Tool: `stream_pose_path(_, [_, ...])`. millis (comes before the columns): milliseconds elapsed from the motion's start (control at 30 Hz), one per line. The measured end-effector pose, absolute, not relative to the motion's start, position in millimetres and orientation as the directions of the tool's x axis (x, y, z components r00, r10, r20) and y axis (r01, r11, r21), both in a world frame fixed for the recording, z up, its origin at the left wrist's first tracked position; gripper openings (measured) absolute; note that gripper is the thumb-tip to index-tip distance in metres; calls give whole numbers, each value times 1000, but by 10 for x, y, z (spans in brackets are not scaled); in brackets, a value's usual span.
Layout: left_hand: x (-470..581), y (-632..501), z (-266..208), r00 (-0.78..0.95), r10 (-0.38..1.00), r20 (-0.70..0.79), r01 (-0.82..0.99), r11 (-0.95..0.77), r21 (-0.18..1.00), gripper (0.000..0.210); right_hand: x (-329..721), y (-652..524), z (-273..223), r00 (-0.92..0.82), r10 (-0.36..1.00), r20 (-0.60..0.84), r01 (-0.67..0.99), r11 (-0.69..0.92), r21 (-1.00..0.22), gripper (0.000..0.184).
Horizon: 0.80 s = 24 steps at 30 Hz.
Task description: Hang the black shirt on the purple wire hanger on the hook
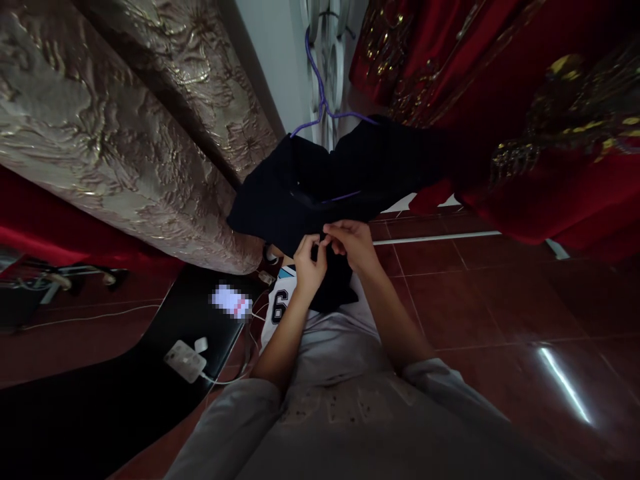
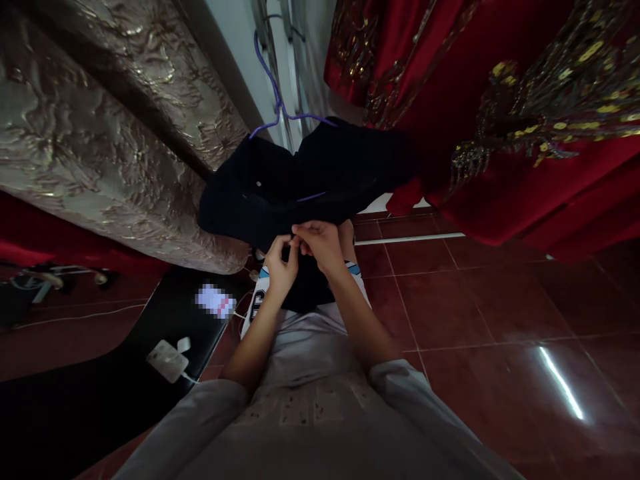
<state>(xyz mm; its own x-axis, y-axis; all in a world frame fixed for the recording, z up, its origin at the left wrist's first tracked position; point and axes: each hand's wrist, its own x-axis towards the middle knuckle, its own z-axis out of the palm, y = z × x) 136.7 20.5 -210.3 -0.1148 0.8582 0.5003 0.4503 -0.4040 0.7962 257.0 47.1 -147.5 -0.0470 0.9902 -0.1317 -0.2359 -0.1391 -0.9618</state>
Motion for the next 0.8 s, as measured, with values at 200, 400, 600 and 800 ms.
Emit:
stream_pose_path(200, [1328,386,-2484,-51,880,472,508,-384,771,14,2536,707,-641,125,972,201,-229,225,-947,33])
stream_pose_path(400, [1287,409,-2198,3,879,476,452,-426,784,8,2513,716,-527,-39,971,238,-209,225,-952,39])
stream_pose_path(600, [1226,604,-1052,-132,614,779,385,-692,611,25,2553,611,-481,-89,947,308,-150,293,-944,32])
stream_pose_path(800, [1097,647,-545,2,575,818,529,-695,487,30,2494,670,-814,76,926,370,35,369,-929,25])
